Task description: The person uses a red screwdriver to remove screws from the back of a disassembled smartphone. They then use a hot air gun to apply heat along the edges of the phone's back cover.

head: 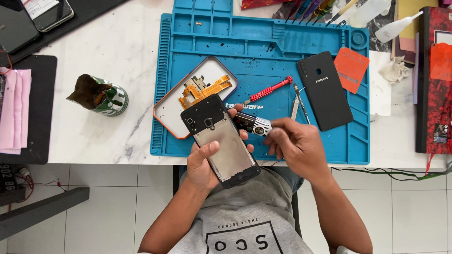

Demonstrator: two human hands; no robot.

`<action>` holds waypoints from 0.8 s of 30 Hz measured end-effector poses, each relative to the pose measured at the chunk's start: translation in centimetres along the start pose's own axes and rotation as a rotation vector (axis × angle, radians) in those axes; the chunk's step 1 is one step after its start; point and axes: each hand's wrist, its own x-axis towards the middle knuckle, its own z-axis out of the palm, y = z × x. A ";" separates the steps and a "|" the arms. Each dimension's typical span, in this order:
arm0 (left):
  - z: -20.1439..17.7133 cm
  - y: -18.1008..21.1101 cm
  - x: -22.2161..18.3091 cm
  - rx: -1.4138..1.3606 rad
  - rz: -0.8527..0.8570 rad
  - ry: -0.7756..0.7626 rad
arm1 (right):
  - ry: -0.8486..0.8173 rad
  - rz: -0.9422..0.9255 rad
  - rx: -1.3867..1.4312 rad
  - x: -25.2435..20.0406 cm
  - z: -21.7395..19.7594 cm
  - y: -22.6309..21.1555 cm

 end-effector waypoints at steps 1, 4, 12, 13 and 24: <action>0.0 0.2 0.1 0.001 -0.003 0.000 | 0.003 0.001 0.001 0.2 0.2 -0.1; -0.1 0.7 0.1 0.033 0.015 -0.003 | 0.181 -0.131 -0.099 0.4 0.1 -0.5; 0.9 2.8 -0.2 0.037 0.051 0.009 | 0.101 -0.426 -0.526 2.6 -0.8 -1.7; 1.0 2.7 -0.1 0.036 0.046 0.007 | 0.105 -0.424 -0.528 2.9 -1.0 -2.1; 2.3 1.4 -2.2 -0.030 -0.154 0.016 | -0.374 0.289 0.438 4.1 -2.7 0.6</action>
